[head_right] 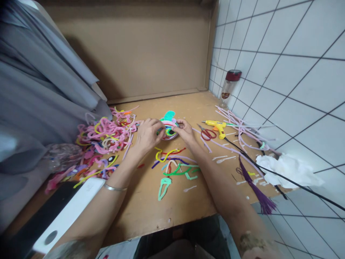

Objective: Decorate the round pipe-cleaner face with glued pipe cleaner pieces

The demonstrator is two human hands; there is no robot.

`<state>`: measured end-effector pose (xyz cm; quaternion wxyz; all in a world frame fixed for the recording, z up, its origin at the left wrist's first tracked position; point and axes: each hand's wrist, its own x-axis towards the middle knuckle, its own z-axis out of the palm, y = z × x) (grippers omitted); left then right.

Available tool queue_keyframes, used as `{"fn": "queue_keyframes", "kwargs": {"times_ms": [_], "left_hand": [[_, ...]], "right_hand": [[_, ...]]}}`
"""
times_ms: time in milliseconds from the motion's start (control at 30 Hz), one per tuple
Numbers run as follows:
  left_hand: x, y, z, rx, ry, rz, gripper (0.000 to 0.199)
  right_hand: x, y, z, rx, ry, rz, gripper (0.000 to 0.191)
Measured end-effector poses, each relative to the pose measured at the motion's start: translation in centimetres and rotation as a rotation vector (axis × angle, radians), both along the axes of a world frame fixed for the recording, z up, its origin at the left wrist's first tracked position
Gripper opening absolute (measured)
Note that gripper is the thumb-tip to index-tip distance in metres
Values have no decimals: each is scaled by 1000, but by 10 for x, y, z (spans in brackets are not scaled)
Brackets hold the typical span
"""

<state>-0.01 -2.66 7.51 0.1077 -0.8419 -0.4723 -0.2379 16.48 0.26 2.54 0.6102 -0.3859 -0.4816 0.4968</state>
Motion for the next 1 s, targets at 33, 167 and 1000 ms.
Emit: {"fn": "queue_keyframes", "kwargs": {"times_ms": [33, 167, 1000], "left_hand": [[0, 1, -1, 3, -3, -1, 22], [-1, 2, -2, 9, -11, -5, 19], [2, -1, -8, 71, -52, -49, 27]], "right_hand": [[0, 0, 0, -3, -4, 1, 36], [0, 0, -1, -12, -11, 5, 36], [2, 2, -4, -53, 37, 15, 39]]}}
